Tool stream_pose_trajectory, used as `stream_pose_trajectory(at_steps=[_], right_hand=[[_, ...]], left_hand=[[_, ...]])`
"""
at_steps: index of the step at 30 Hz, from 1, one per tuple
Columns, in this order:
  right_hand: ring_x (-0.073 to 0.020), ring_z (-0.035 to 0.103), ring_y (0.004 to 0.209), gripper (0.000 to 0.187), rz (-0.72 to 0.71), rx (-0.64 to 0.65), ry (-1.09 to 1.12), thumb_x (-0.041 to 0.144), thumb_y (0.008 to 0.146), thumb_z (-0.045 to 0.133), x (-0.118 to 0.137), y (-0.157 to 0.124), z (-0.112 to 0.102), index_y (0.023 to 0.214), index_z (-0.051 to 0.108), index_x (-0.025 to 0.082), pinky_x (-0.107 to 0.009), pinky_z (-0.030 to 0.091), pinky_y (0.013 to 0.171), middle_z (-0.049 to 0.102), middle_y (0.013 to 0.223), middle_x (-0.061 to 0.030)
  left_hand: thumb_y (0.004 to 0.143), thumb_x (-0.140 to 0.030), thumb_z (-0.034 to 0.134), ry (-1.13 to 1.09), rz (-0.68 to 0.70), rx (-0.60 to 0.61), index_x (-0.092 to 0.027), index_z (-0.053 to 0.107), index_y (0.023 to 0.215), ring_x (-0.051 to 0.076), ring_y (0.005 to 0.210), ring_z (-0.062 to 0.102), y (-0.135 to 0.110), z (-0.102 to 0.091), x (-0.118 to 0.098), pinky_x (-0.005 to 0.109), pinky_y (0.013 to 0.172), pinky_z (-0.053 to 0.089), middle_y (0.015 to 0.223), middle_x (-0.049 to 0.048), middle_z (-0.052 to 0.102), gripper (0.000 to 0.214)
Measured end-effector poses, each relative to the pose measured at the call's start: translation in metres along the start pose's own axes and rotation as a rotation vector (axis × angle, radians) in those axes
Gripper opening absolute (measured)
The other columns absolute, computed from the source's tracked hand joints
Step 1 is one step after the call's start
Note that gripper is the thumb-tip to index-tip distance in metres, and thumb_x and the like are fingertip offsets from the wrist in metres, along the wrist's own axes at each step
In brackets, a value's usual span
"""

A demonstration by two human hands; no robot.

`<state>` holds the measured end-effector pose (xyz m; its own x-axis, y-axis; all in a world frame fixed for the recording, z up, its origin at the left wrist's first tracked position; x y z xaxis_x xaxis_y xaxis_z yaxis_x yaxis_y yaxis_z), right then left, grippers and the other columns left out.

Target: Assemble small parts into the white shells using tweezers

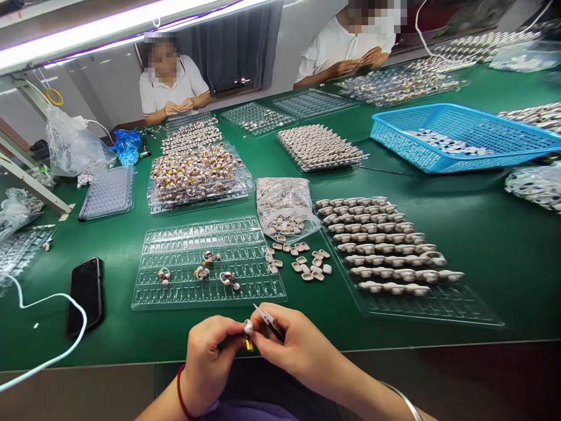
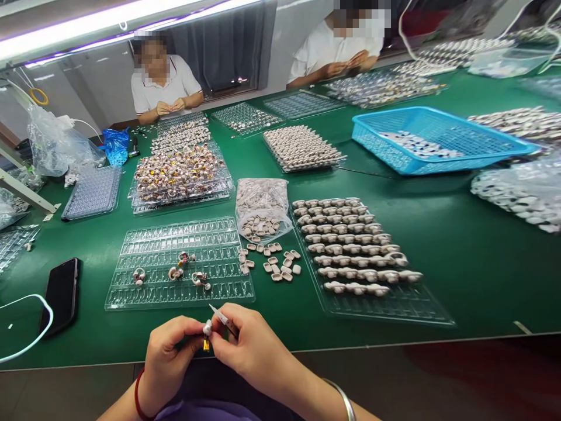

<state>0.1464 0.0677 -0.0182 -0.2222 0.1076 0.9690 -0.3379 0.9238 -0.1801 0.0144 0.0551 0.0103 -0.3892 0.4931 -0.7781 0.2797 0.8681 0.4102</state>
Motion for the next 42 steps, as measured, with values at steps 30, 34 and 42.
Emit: stream_pose_trajectory(at_steps=[30,34,42], right_hand=[[-0.0134,0.046,0.063,0.007,-0.183,-0.092,0.109,0.016,0.075,0.055,0.002,0.0,0.002,0.073,0.06,0.02,-0.025,0.037,0.058,0.052,0.07,0.0017],[-0.0127,0.042,0.059,0.007,-0.168,-0.079,0.181,0.017,0.075,0.056,0.0,0.001,0.004,0.068,0.056,0.02,-0.025,0.033,0.054,0.051,0.068,0.0017],[-0.0137,0.052,0.068,0.029,-0.213,0.051,-0.136,0.021,0.088,0.055,0.008,-0.003,-0.007,0.117,0.055,0.021,-0.025,0.048,0.061,0.054,0.095,-0.0035]], left_hand=[[0.065,-0.037,0.085,-0.314,-0.333,0.086,-0.018,0.077,0.088,0.019,0.069,0.068,-0.002,0.004,0.02,0.025,0.063,0.057,0.079,0.0065,0.074,0.031],[0.07,-0.031,0.083,-0.302,-0.373,0.078,-0.019,0.079,0.079,0.017,0.065,0.067,0.003,0.002,0.025,0.023,0.061,0.053,0.073,0.0053,0.074,0.016],[0.077,-0.014,0.067,-0.16,-0.367,0.155,-0.018,0.078,0.081,0.017,0.067,0.066,0.016,-0.008,0.029,0.024,0.062,0.051,0.076,0.0054,0.073,0.012]])
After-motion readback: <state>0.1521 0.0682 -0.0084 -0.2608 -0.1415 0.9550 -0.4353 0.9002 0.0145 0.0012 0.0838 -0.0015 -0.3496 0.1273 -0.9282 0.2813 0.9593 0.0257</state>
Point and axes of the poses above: each hand's wrist, its own y-axis towards the middle knuckle, its own z-axis out of the palm, x = y × z, the point moved 7 cm from there along y, towards the middle knuckle
